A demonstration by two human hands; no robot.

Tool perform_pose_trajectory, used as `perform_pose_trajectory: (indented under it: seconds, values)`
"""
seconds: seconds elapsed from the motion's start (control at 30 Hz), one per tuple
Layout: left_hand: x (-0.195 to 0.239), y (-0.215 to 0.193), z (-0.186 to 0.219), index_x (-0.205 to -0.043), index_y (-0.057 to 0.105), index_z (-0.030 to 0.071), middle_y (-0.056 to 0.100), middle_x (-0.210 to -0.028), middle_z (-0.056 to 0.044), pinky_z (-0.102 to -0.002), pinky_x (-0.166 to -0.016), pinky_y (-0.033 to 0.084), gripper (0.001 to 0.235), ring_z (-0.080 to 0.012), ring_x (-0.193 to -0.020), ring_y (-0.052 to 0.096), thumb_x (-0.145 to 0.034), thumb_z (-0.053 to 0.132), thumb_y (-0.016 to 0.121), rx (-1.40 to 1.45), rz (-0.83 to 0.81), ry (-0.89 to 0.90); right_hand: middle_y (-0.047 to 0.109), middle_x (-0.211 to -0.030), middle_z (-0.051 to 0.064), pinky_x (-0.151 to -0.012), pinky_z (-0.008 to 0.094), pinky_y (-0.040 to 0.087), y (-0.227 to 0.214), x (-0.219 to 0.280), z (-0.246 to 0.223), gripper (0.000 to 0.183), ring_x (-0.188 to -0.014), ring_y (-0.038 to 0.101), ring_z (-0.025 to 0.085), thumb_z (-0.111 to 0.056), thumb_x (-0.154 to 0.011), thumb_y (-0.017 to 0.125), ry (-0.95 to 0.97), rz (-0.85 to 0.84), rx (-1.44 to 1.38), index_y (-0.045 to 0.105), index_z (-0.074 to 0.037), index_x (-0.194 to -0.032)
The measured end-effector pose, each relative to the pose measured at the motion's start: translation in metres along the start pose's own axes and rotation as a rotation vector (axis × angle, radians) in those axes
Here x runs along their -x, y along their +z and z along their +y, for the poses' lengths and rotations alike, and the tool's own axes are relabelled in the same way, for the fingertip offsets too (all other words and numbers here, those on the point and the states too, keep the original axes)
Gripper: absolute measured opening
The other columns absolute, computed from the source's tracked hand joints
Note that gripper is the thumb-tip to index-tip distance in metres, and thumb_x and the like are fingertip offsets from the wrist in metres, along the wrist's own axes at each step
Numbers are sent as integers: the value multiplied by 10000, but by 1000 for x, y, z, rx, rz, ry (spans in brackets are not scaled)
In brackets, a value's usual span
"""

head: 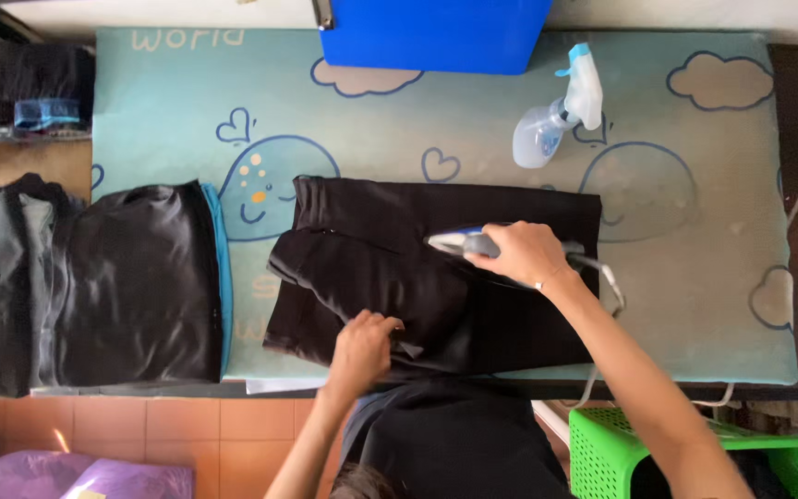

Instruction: The person irons a pair of black shorts on a table using a steam iron, smoothing the fabric and adjusting the garment. After ironing, the person folds the shorts and places them on a stack of other folded clothes.

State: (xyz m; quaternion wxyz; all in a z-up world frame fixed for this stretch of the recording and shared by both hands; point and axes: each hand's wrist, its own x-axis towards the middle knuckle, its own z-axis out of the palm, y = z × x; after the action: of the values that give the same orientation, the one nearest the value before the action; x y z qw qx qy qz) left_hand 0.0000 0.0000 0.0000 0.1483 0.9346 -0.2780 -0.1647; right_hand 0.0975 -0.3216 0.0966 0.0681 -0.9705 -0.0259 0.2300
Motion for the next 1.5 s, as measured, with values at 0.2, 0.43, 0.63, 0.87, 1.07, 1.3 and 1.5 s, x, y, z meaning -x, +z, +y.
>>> perform_pose_trajectory:
  seconds: [0.2,0.43,0.63,0.87,1.07,1.3,1.5]
  values:
    - [3,-35,14,-1079,696,213,692,-819,-29,-462,-755,570,267,-283,-819,714,-812,225,695,-66,-7,-196,808,-1057,153,-818,454,615,5,-13,3,689,-964,782,388,-721,-961,569,138,96,-80,727,-166,-1337]
    - [-112,-43,-51,-1293,714,163,728,-1293,-126,-477,-1140,428,434,-325,-1335,630,-910,360,776,-214,320,-122,814,-1117,144,-882,486,620,5,-7,-13,689,-1023,783,385,-730,-878,577,-94,-2,128,737,-226,-1320]
    - [-85,-45,-59,-1426,654,23,644,-1451,-260,-602,-1248,242,599,-451,-1467,494,-913,307,774,-263,238,-271,813,-1037,145,-796,479,617,-4,-28,-28,710,-974,780,385,-728,-915,617,82,165,-48,762,-139,-1283]
    - [-90,-15,-91,-1306,700,-57,696,-1355,-261,-536,-1259,279,470,-373,-1361,613,-960,261,687,-264,450,-231,780,-933,145,-805,503,616,-6,-105,-136,572,-952,770,379,-706,-883,604,-160,118,-1,756,-189,-1075]
    - [-95,-1,-91,-1289,699,-84,715,-1321,-266,-519,-1252,309,439,-368,-1352,622,-993,231,625,-267,486,-264,760,-883,216,-779,547,599,-9,-136,-156,628,-925,762,441,-703,-888,595,-234,86,-48,720,-99,-1003]
    - [-92,-1,-91,-1304,688,-48,707,-1348,-244,-507,-1242,330,448,-353,-1355,623,-1009,279,610,-221,419,-296,787,-970,204,-826,554,607,-14,-75,-91,621,-980,769,428,-688,-895,609,17,-20,-3,730,-127,-1130]
    - [-119,-47,-58,-1285,677,-13,674,-1332,-286,-502,-1194,412,407,-415,-1359,601,-941,201,712,-200,579,-285,787,-976,231,-797,545,613,-23,-49,-86,664,-954,773,438,-688,-953,613,121,29,-109,733,-70,-1164]
